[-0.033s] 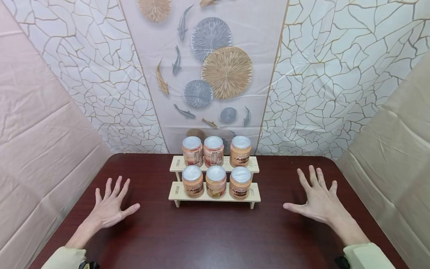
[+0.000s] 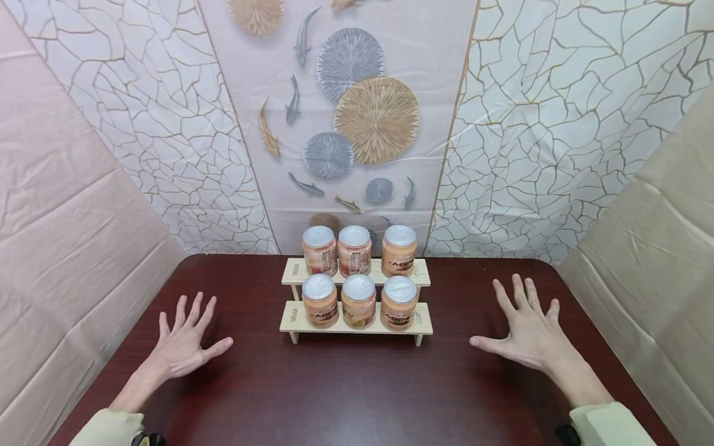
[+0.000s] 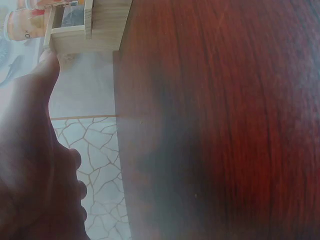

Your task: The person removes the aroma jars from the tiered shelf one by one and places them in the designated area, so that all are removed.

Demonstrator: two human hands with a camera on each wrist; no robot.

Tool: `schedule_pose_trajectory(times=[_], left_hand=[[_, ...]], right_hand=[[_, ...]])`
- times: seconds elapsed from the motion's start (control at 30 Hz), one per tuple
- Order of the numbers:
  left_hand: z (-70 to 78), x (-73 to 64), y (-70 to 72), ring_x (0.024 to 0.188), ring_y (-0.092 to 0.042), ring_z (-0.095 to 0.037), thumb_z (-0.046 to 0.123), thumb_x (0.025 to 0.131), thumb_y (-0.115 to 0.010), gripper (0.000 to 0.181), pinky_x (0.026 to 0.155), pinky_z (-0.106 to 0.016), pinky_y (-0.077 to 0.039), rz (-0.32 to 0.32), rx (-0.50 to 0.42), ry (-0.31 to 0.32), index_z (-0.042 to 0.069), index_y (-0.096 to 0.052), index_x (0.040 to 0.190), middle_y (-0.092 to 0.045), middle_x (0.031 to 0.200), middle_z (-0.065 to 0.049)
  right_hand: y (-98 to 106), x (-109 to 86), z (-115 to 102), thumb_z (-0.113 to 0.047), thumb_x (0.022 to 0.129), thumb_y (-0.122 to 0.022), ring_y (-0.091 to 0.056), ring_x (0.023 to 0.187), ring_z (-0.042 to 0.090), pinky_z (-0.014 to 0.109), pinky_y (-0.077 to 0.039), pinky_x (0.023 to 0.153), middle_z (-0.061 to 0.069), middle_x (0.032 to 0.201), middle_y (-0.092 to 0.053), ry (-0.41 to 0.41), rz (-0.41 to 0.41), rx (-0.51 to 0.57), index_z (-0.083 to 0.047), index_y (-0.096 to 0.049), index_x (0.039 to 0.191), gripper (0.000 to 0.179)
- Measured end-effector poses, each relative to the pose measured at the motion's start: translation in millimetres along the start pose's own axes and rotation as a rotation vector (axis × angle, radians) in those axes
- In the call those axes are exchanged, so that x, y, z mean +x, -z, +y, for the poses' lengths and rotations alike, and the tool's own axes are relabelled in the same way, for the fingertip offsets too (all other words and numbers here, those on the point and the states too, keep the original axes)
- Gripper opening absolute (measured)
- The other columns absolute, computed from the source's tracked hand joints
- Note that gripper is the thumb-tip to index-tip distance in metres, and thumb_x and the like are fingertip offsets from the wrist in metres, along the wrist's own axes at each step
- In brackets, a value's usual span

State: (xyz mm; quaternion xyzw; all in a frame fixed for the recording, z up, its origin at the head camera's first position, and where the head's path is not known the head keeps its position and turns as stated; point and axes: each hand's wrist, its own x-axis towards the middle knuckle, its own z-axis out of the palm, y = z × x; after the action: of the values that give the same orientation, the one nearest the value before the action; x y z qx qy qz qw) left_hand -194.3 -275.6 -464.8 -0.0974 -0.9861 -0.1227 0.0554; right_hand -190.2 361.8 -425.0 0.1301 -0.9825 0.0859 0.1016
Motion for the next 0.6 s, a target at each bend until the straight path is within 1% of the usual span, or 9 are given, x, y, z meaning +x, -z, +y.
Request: schedule_pose_trajectory(times=[0.13, 0.2, 0.27, 0.33, 0.4, 0.43, 0.5, 0.6], left_hand=[[0.9, 1.5, -3.6, 0.147, 0.005, -0.05, 0.071, 0.087, -0.058, 0.107, 0.104, -0.076, 0.002, 0.004, -0.028, -0.005, 0.002, -0.018, 0.159, -0.008, 0.161, -0.03], [3.5, 3.1, -6.4, 0.146, 0.002, -0.051, 0.067, 0.087, -0.061, 0.107, 0.105, -0.075, -0.001, 0.022, -0.074, -0.013, 0.002, -0.017, 0.159, -0.009, 0.161, -0.031], [10.1, 6.0, -9.5, 0.146, -0.003, -0.051, 0.061, 0.088, -0.065, 0.104, 0.107, -0.073, -0.007, 0.039, -0.141, -0.03, 0.002, -0.018, 0.159, -0.011, 0.161, -0.031], [21.0, 10.5, -13.1, 0.146, -0.01, -0.05, 0.052, 0.089, -0.069, 0.098, 0.108, -0.071, -0.014, 0.061, -0.225, -0.06, 0.002, -0.022, 0.159, -0.015, 0.161, -0.029], [34.6, 15.6, -17.6, 0.145, -0.018, -0.048, 0.044, 0.09, -0.072, 0.092, 0.108, -0.069, -0.021, 0.078, -0.306, -0.102, 0.003, -0.026, 0.158, -0.019, 0.161, -0.026], [42.0, 18.6, -20.5, 0.144, -0.022, -0.048, 0.04, 0.09, -0.073, 0.088, 0.107, -0.068, -0.024, 0.089, -0.34, -0.132, 0.003, -0.029, 0.157, -0.022, 0.16, -0.026], [55.5, 24.2, -27.3, 0.141, -0.029, -0.046, 0.035, 0.09, -0.075, 0.083, 0.106, -0.065, -0.029, 0.111, -0.383, -0.194, 0.003, -0.035, 0.155, -0.028, 0.158, -0.026], [70.9, 30.9, -37.0, 0.137, -0.038, -0.045, 0.029, 0.088, -0.078, 0.077, 0.104, -0.059, -0.036, 0.141, -0.409, -0.265, 0.003, -0.043, 0.151, -0.036, 0.153, -0.028]], right_hand=[[-3, -0.3, 0, -0.068, 0.075, -0.074, 0.005, 0.146, 0.051, 0.084, -0.004, 0.095, 0.036, 0.159, -0.003, 0.004, 0.006, 0.0, -0.012, -0.005, 0.162, 0.125], [-3, 2.3, -2, -0.067, 0.075, -0.075, 0.004, 0.146, 0.05, 0.084, -0.005, 0.096, 0.036, 0.159, -0.004, 0.02, 0.017, 0.01, -0.012, -0.006, 0.162, 0.124], [-3, 5.0, -6, -0.065, 0.076, -0.076, 0.002, 0.147, 0.049, 0.082, -0.006, 0.098, 0.035, 0.159, -0.005, 0.039, 0.026, 0.035, -0.011, -0.007, 0.162, 0.122], [-3, 8.1, -10, -0.062, 0.077, -0.077, -0.005, 0.147, 0.049, 0.079, -0.009, 0.102, 0.034, 0.159, -0.008, 0.06, 0.043, 0.073, -0.01, -0.01, 0.162, 0.12], [-3, 11.7, -16, -0.058, 0.077, -0.079, -0.017, 0.143, 0.052, 0.074, -0.013, 0.106, 0.033, 0.159, -0.013, 0.079, 0.066, 0.106, -0.008, -0.014, 0.161, 0.117], [-2, 13.3, -20, -0.057, 0.077, -0.079, -0.024, 0.141, 0.053, 0.071, -0.017, 0.107, 0.032, 0.159, -0.015, 0.083, 0.077, 0.12, -0.008, -0.016, 0.161, 0.116], [-2, 17.0, -27, -0.055, 0.078, -0.08, -0.036, 0.133, 0.055, 0.067, -0.025, 0.106, 0.029, 0.159, -0.021, 0.092, 0.092, 0.141, -0.007, -0.02, 0.16, 0.113], [-3, 23.0, -37, -0.052, 0.079, -0.081, -0.044, 0.126, 0.054, 0.064, -0.035, 0.1, 0.027, 0.156, -0.031, 0.119, 0.111, 0.158, -0.004, -0.026, 0.158, 0.108]])
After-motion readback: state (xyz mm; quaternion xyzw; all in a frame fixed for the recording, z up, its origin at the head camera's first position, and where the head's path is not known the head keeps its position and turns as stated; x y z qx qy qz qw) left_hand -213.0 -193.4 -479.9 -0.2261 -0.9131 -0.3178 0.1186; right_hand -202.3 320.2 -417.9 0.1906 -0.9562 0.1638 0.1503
